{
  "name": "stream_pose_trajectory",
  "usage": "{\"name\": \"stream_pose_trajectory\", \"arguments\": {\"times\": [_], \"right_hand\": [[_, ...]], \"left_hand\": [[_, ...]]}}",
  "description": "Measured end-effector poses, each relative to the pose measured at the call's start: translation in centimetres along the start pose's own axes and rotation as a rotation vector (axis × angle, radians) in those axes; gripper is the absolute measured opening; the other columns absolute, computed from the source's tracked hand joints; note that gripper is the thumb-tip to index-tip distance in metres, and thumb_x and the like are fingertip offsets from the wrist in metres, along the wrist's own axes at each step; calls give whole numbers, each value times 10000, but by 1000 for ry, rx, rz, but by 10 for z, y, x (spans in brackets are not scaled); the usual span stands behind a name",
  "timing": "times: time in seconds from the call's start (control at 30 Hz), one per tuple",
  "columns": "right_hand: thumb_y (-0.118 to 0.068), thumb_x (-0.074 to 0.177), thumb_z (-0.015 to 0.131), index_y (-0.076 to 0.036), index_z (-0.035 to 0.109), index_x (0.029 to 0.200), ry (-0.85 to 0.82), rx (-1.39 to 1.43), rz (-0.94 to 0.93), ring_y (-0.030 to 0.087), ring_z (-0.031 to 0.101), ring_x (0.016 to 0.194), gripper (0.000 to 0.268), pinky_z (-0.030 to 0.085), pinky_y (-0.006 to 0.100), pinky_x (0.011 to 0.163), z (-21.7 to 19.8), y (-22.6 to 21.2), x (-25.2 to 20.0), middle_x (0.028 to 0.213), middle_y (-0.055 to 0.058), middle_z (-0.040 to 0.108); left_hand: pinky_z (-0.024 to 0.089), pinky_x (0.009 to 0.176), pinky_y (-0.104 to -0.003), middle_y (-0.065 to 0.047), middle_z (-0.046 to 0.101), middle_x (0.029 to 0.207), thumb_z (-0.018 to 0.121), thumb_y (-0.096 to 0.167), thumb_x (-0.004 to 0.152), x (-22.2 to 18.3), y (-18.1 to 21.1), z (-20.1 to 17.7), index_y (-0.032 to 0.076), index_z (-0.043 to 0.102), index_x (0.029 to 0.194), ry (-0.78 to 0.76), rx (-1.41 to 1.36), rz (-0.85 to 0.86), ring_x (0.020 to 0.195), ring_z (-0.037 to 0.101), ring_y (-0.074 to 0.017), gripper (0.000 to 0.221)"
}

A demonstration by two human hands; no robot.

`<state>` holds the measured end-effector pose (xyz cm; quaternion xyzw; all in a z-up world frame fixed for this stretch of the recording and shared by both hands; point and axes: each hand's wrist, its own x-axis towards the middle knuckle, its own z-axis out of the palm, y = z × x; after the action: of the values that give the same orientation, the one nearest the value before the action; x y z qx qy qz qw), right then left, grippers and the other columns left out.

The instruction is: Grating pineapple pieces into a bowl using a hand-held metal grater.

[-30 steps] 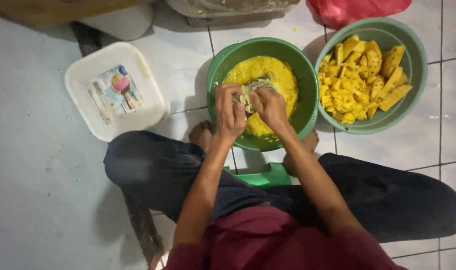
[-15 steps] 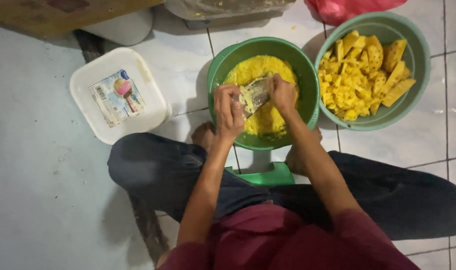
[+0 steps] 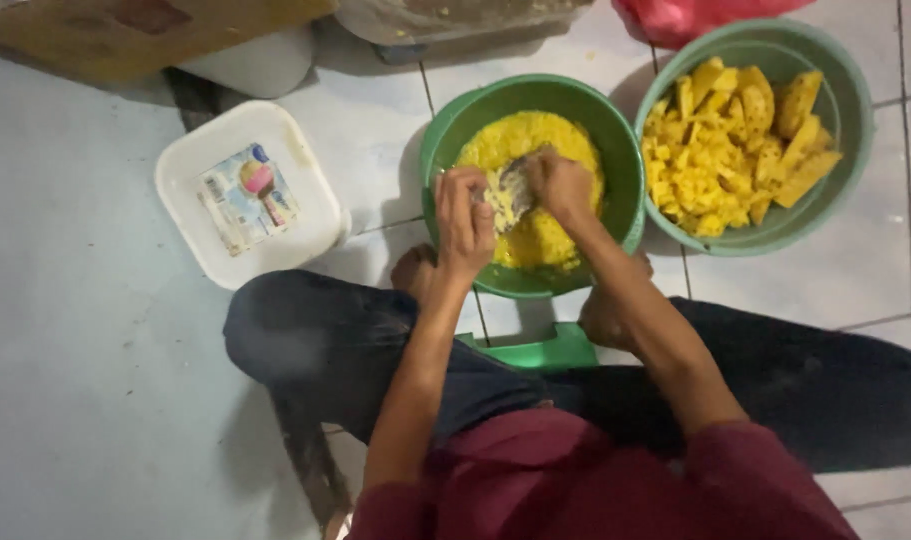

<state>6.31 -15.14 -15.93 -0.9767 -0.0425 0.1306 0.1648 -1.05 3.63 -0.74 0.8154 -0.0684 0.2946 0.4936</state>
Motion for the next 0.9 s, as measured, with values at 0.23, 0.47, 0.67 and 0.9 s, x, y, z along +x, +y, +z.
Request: {"name": "stream_pose_trajectory", "arguments": {"times": [0.23, 0.47, 0.67, 0.9], "right_hand": [[-464, 1056, 526, -173, 604, 978, 75, 220, -79, 455, 705, 856, 311, 574, 569, 746, 3, 5, 6, 814, 197, 665], [-391, 1057, 585, -195, 592, 858, 21, 428, -321, 331, 691, 676, 280, 518, 435, 636, -36, -42, -39, 631, 78, 635], [-416, 1052, 531, -144, 572, 965, 87, 103, -36, 425, 723, 820, 288, 584, 559, 730, 12, 29, 26, 741, 191, 669], [-365, 950, 629, -173, 606, 971, 24, 517, -481, 417, 703, 829, 195, 553, 515, 715, -16, -35, -31, 786, 147, 666]], "left_hand": [[400, 820, -375, -42, 491, 905, 254, 540, 1105, 3, 0, 12, 105, 537, 1000, 37, -28, 6, 789, 529, -267, 529], [404, 830, -345, -15, 486, 907, 255, 489, 1110, 6, -11, 15, 109, 530, 997, 41, -42, 21, 800, 562, -248, 483], [397, 822, -347, -34, 472, 899, 243, 499, 1123, 4, 13, 18, 109, 527, 1000, -5, -55, 7, 764, 515, -234, 497], [388, 863, -375, -31, 524, 948, 313, 608, 1074, -15, -16, 17, 109, 544, 1026, -33, -22, -29, 859, 575, -246, 552]]}}
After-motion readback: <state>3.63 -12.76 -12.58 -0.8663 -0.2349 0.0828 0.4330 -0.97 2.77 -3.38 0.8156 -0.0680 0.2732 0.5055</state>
